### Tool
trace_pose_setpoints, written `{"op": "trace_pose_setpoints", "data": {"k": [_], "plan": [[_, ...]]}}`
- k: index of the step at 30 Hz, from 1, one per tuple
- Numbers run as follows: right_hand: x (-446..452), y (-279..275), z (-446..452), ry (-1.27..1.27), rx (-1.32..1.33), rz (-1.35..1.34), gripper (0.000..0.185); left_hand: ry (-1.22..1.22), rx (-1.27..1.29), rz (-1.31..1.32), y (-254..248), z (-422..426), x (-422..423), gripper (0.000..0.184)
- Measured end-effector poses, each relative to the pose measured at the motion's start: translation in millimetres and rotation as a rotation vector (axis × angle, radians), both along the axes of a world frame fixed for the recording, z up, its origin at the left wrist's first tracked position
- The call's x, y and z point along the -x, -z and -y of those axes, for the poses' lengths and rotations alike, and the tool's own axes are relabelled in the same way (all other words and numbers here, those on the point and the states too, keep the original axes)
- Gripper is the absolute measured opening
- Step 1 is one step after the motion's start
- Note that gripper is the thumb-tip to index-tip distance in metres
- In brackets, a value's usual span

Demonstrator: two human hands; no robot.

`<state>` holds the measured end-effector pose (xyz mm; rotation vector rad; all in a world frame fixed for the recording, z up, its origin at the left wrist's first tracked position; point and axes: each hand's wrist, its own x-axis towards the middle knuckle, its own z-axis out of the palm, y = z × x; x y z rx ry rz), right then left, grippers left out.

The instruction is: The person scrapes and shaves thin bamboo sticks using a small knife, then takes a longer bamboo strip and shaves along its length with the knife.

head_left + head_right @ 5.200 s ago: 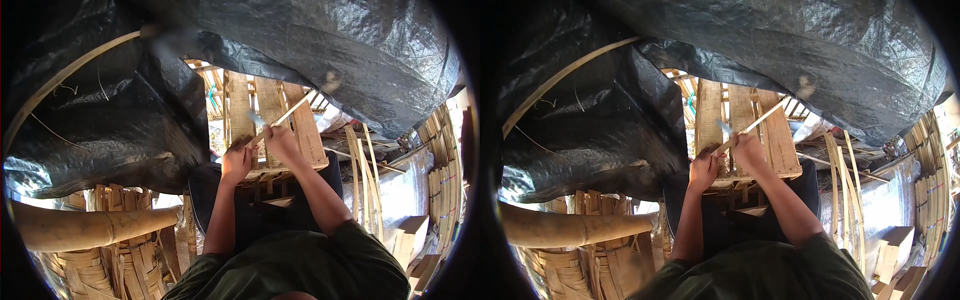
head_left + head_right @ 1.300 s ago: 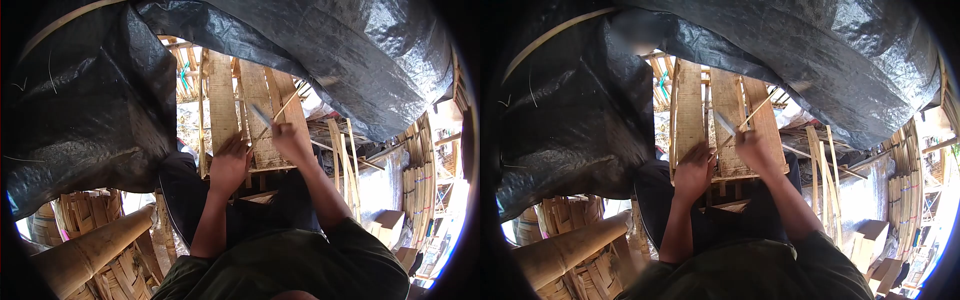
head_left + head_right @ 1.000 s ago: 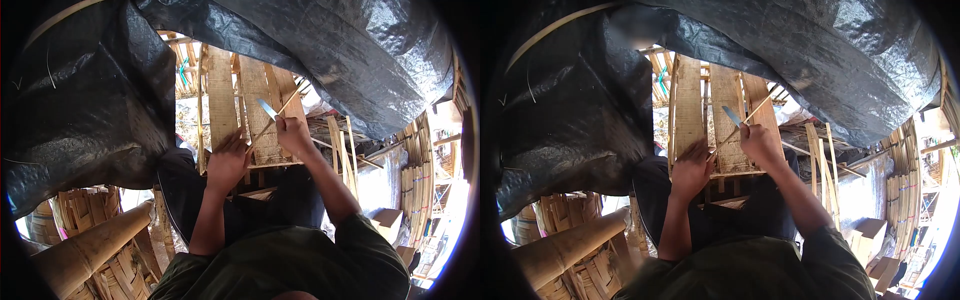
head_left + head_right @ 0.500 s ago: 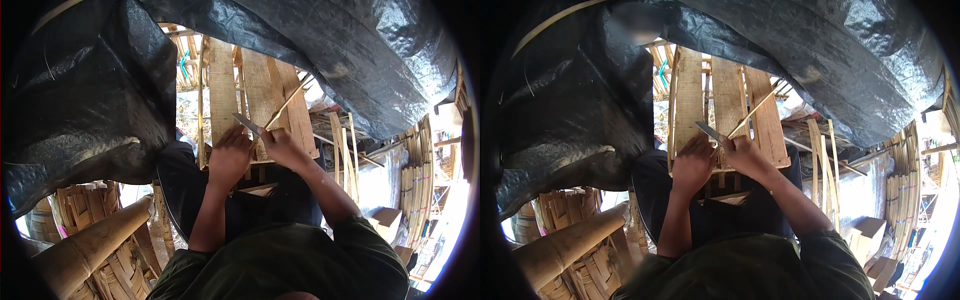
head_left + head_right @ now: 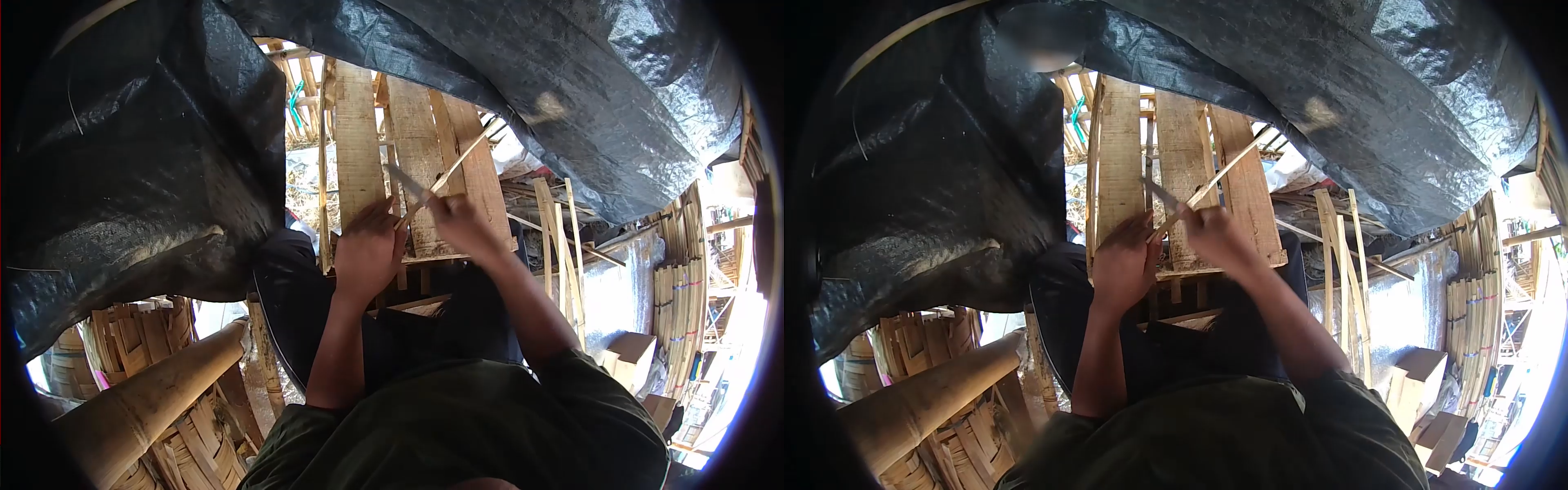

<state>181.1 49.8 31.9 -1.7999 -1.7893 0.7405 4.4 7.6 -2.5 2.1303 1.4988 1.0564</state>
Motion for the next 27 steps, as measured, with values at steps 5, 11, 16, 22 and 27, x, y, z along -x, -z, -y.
{"op": "trace_pose_setpoints", "data": {"k": [5,11,16,22,27], "plan": [[3,-13,-9,0.058,0.19,0.117,0.045,-0.006,-0.025,-0.005,0,-1,0,0.022],[-6,26,-9,-0.067,-0.351,0.489,0.04,-0.079,0.09,0.131,-1,0,-2,0.03],[-1,-11,-31,0.168,0.247,0.032,0.041,-0.061,0.241,0.196,-5,0,4,0.032],[-13,15,-33,0.029,0.373,0.139,0.052,-0.055,0.152,0.155,0,-2,4,0.03],[-13,19,-19,-0.084,0.146,0.261,0.043,-0.045,0.089,0.166,1,1,7,0.027]]}}
